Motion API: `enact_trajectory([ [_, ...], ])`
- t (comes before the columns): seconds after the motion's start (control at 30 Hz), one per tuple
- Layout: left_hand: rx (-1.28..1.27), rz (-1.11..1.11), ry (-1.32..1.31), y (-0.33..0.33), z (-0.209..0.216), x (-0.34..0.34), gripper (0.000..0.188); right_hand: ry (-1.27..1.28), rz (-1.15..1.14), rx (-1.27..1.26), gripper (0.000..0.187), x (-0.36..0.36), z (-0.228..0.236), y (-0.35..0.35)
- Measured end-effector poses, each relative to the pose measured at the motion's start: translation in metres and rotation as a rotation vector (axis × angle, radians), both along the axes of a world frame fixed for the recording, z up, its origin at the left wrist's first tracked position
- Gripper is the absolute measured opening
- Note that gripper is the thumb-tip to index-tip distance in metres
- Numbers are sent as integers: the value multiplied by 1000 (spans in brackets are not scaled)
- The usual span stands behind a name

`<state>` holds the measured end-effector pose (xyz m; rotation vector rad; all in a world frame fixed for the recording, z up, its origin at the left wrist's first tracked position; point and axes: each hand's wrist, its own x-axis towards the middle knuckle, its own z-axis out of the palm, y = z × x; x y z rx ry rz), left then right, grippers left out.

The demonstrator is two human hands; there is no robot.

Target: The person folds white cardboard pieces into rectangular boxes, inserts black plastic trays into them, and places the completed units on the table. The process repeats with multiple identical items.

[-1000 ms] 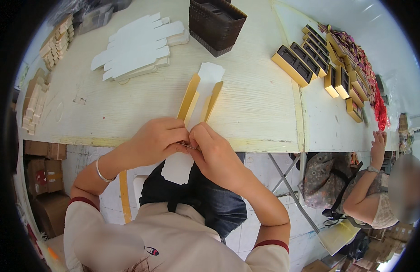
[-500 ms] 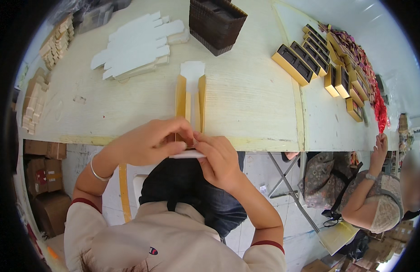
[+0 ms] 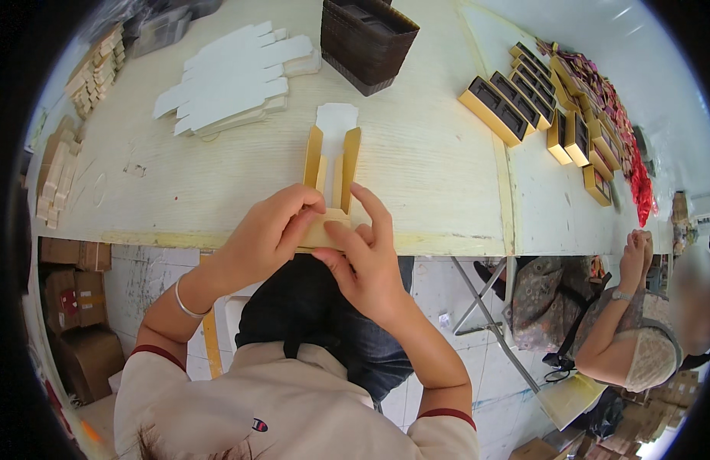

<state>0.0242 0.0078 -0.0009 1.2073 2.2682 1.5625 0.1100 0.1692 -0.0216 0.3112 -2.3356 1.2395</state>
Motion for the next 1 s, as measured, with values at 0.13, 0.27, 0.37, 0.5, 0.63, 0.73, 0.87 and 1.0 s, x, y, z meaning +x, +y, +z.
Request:
enact_trajectory([
  [0.13, -21, -15, -28, 5, 6, -3, 8, 59, -5, 85, 32, 2, -5, 2],
  [0.27, 90, 12, -21, 2, -4, 3, 15, 126, -55, 299, 36, 2, -2, 2],
  [0.37, 58, 46, 299, -7, -7, 19, 20, 223, -60, 431, 32, -2, 4, 0],
  [0.5, -101, 18, 467, -14, -14, 16, 22, 179, -34, 529, 22, -4, 12, -2],
  [0.63, -330, -37, 404, -13, 5, 15, 14, 60, 41, 567, 16, -8, 15, 1],
  [0.73, -420, -85, 361, -14, 17, 7, 9, -137, 110, 538, 17, -9, 31, -1],
  [0.87, -475, -145, 341, -20, 20, 2, 7, -134, 177, 322, 23, -11, 32, 12],
  [1.0, -464, -141, 343, -19, 23, 3, 6, -34, 118, 353, 23, -8, 24, 10],
])
